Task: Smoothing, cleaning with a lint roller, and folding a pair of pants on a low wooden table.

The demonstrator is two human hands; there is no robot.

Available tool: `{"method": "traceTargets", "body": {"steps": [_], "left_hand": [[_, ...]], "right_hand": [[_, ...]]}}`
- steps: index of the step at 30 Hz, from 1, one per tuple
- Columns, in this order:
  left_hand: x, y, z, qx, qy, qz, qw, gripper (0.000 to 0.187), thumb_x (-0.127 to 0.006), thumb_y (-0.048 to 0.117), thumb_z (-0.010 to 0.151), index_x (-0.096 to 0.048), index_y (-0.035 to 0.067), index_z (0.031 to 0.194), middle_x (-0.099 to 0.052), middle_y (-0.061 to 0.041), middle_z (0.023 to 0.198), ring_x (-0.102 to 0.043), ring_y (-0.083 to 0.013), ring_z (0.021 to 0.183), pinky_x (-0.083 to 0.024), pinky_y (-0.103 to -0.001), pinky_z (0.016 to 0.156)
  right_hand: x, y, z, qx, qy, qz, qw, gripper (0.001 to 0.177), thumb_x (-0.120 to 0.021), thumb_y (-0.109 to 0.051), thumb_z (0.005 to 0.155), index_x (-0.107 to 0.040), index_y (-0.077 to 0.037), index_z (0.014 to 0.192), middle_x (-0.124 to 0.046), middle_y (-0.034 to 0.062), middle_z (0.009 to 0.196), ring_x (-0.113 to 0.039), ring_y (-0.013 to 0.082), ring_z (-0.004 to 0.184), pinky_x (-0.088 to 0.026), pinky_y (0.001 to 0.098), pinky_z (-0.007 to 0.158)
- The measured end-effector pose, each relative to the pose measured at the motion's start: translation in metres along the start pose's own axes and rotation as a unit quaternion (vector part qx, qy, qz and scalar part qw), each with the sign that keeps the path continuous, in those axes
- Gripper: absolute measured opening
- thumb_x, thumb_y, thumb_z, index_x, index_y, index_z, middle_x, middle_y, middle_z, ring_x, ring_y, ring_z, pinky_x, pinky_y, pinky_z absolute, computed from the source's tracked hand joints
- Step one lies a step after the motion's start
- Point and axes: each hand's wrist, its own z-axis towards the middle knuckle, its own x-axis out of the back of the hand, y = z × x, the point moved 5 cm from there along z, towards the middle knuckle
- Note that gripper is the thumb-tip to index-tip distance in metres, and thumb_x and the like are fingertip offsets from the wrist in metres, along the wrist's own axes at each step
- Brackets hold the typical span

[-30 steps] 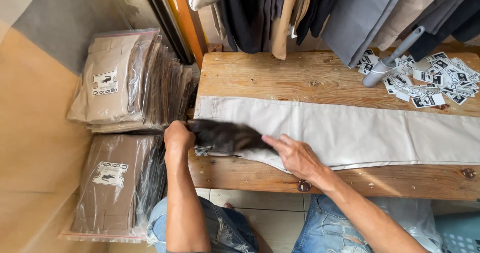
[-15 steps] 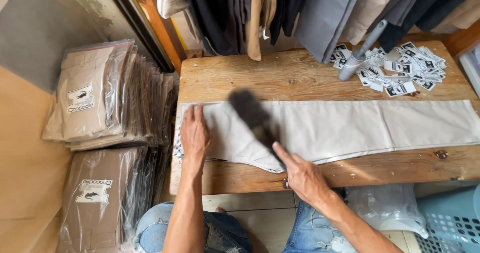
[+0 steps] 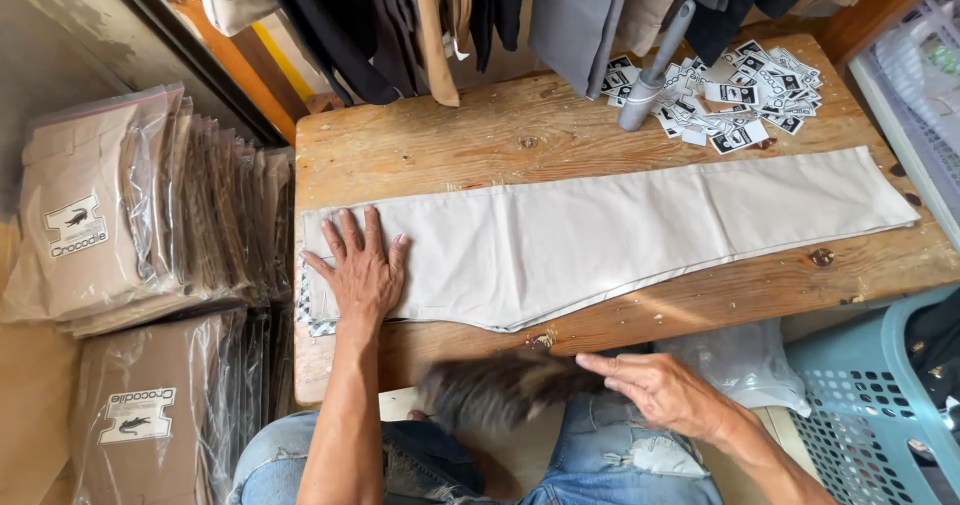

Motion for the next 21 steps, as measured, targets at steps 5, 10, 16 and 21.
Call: {"method": "traceTargets", "body": {"steps": [5,10,16,21], "left_hand": [[-0.001,0.042,-0.013,-0.099,0.030,-0.040,0.994,0.072,-0.029,0.056,0.101,-0.030,0.011,0.158,-0.021,-0.020,0.166,-0.006,-0.0493,0.151,0.000,-0.083,0.107],[-0.016,0.060,-0.019,-0.153,-0.037,0.021,0.987,0.093,-0.031,0.084,0.084,-0.033,0.025,0.157,-0.021,-0.012,0.166,-0.008,-0.0444,0.152,0.001,-0.085,0.105],[-0.035,0.046,-0.011,-0.153,-0.043,0.065,0.985,0.101,-0.019,0.092,0.079,-0.026,0.029,0.158,-0.016,-0.009,0.169,-0.002,-0.0407,0.154,0.001,-0.087,0.103],[-0.042,0.033,-0.004,-0.112,-0.106,0.098,0.983,0.111,-0.020,0.101,0.068,-0.022,0.035,0.157,-0.012,-0.003,0.170,0.002,-0.0357,0.157,0.006,-0.085,0.105]], "right_hand": [[0.009,0.038,0.001,-0.010,0.248,-0.005,0.969,0.052,-0.060,0.001,0.089,-0.060,-0.012,0.139,-0.071,0.0086,0.115,-0.066,0.0164,0.083,-0.057,0.0246,0.072],[0.026,0.062,-0.024,-0.071,0.200,-0.311,0.927,0.071,-0.057,0.002,0.085,-0.052,-0.031,0.148,-0.046,-0.0009,0.067,-0.049,0.0144,0.041,-0.056,0.0307,0.042],[0.101,0.137,-0.102,-0.491,0.297,-0.268,0.774,0.074,-0.052,-0.013,0.088,-0.038,-0.020,0.160,-0.069,0.0289,0.098,-0.071,0.0520,0.081,-0.056,0.0601,0.077],[0.047,0.080,-0.050,-0.177,0.229,-0.312,0.905,0.065,-0.051,0.000,0.094,-0.045,-0.032,0.150,-0.043,-0.0019,0.070,-0.040,0.0113,0.040,-0.044,0.0261,0.033]]}}
